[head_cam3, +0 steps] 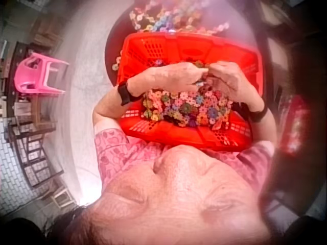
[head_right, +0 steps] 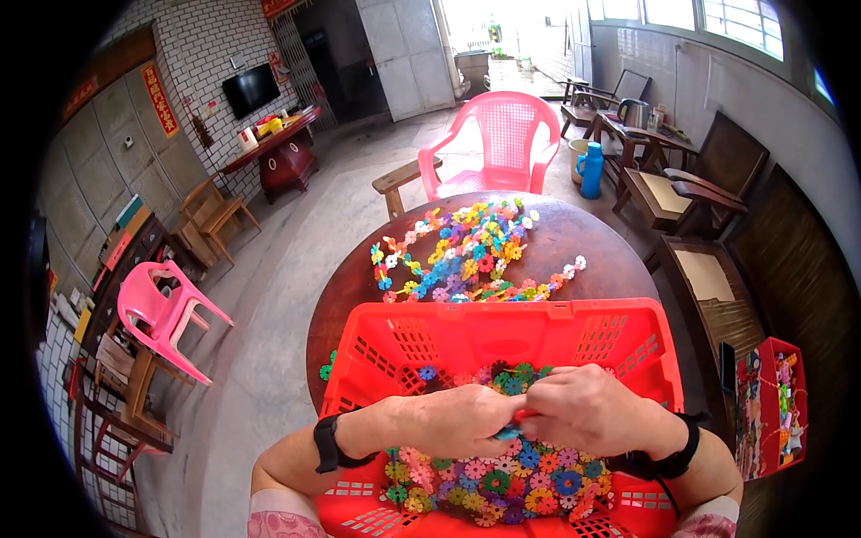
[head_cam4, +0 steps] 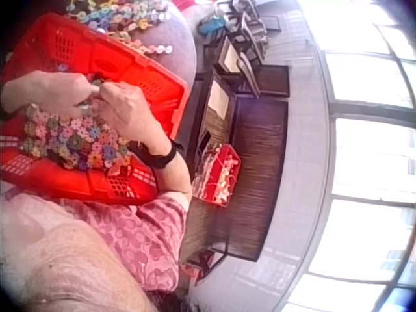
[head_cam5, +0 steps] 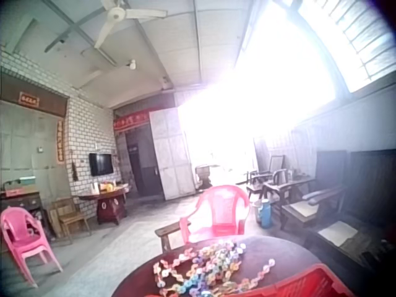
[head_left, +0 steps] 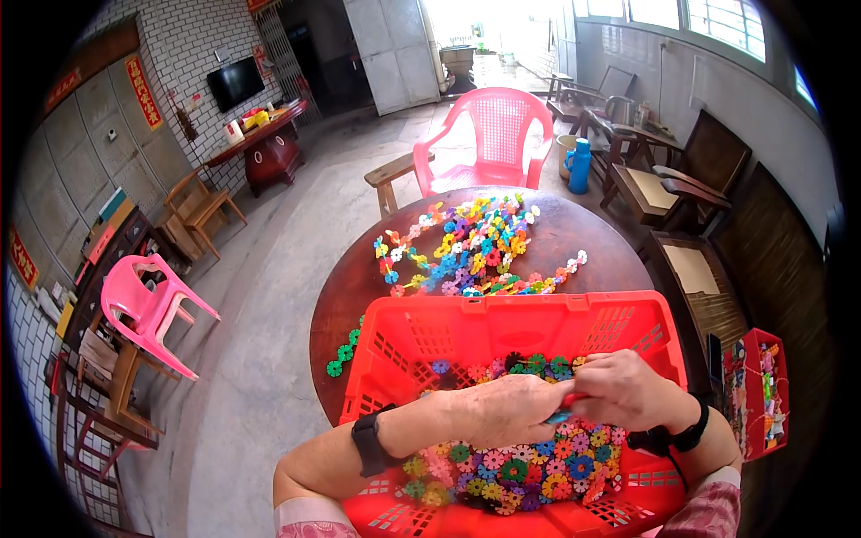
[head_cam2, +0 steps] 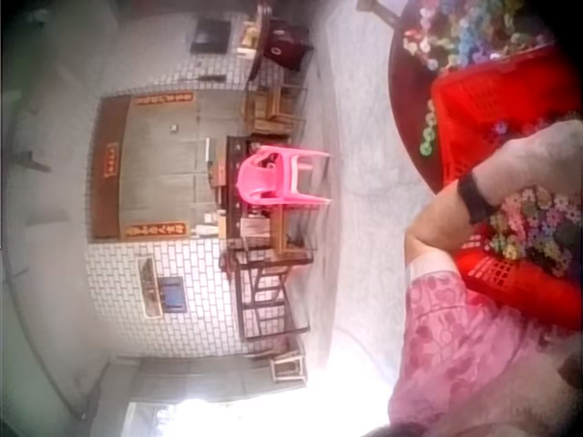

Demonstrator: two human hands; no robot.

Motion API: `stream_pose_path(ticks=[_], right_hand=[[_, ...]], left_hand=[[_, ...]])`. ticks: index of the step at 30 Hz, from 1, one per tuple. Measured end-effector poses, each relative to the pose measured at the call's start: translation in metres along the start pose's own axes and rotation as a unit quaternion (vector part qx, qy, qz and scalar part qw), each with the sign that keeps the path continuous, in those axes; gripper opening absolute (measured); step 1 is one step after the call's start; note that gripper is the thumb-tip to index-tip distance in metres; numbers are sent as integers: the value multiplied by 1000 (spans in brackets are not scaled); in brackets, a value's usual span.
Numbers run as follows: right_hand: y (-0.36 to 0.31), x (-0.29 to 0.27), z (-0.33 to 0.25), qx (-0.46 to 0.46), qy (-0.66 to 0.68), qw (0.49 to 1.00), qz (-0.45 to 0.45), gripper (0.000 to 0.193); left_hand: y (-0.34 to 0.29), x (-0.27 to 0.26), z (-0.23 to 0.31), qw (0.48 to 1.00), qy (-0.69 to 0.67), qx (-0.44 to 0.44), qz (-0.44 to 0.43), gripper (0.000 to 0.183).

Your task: The person is assembling colorful interlocking toy bricks, connecting them into chains and shapes.

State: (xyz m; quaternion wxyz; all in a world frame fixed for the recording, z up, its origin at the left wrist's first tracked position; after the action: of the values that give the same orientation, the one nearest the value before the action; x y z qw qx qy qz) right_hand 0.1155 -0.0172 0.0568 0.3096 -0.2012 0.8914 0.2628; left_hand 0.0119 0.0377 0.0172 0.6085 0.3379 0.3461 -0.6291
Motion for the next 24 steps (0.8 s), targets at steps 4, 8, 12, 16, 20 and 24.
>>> stream_pose_path(ticks=[4,8,12,16,20,24], right_hand=[[-3,-10,-7,48,133,988,57,21],[-1,-13,-6,62,6,993,100,20],[1,-2,-1,96,49,989,103,20],[1,-10,-9,111,73,985,109,19],[-11,-17,-38,45,2,994,98,21],[-62,-68,-24,74,273,841,461,33]], left_hand=[[-2,-12,13,998,-34,33,32,39],[-4,-21,16,974,75,46,207,37],[-5,-16,15,934,200,48,291,35],[-7,-20,23,935,208,35,286,34],[-13,-23,45,948,153,58,274,34],[-14,-30,16,966,-76,77,234,25]])
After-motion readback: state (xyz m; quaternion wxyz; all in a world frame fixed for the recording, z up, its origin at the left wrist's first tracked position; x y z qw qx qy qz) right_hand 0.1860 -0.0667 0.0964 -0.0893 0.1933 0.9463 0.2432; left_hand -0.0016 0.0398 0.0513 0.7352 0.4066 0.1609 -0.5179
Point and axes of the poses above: each hand's wrist, its own y-axis towards the middle knuckle, its own x-axis out of the palm, z = x × y, the point moved 6 cm from there along y, towards the middle knuckle, and after that the axes turned 11 degrees about y, right-handed, at the moved point
